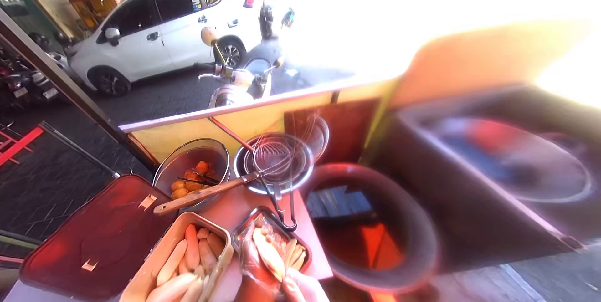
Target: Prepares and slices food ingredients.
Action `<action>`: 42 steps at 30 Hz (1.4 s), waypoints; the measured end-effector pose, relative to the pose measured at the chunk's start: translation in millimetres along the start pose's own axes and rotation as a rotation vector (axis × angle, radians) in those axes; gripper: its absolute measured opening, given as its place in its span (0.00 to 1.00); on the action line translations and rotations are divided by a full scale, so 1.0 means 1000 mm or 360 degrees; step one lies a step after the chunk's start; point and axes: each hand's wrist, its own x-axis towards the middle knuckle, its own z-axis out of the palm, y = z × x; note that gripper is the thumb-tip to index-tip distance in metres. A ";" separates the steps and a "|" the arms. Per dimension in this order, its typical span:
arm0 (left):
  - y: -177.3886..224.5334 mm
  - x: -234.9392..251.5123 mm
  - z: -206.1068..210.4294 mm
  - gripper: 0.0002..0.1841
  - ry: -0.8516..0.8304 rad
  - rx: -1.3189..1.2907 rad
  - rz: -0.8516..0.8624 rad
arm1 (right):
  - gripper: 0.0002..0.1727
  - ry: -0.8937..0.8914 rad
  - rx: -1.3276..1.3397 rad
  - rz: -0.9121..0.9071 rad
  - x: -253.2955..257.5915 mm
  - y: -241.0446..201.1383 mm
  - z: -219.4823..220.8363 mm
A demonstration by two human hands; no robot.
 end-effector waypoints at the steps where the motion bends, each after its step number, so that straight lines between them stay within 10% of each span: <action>1: 0.004 0.012 -0.017 0.19 0.0055 -0.0044 0.0032 | 0.35 0.0006 -0.0003 0.0002 0.000 0.000 0.000; 6: 0.014 0.090 -0.124 0.12 -0.0455 -0.0054 0.0283 | 0.35 0.0005 -0.0033 0.0011 -0.001 0.004 -0.002; 21: -0.010 0.054 -0.057 0.18 0.0107 0.0005 0.0330 | 0.40 0.0009 -0.0163 0.0148 0.006 0.019 0.004; 25: -0.059 0.141 -0.102 0.21 -0.0568 -0.0172 0.0445 | 0.47 0.0065 -0.0148 0.0187 0.010 0.019 0.004; 35: -0.053 0.120 -0.087 0.23 -0.0888 -0.0157 0.0586 | 0.21 0.0047 -0.0434 0.0118 0.020 0.032 0.007; 36: -0.032 0.061 -0.038 0.23 -0.0209 -0.0050 0.0368 | 0.22 0.0043 -0.0407 0.0106 0.021 0.029 0.006; 39: -0.011 0.020 -0.004 0.22 0.0144 0.0170 0.0181 | 0.23 0.0070 -0.0264 0.0154 0.026 0.035 0.009; 42: -0.059 0.149 -0.110 0.27 -0.0832 0.0000 0.0547 | 0.25 0.0109 -0.0312 0.0058 0.031 0.047 0.009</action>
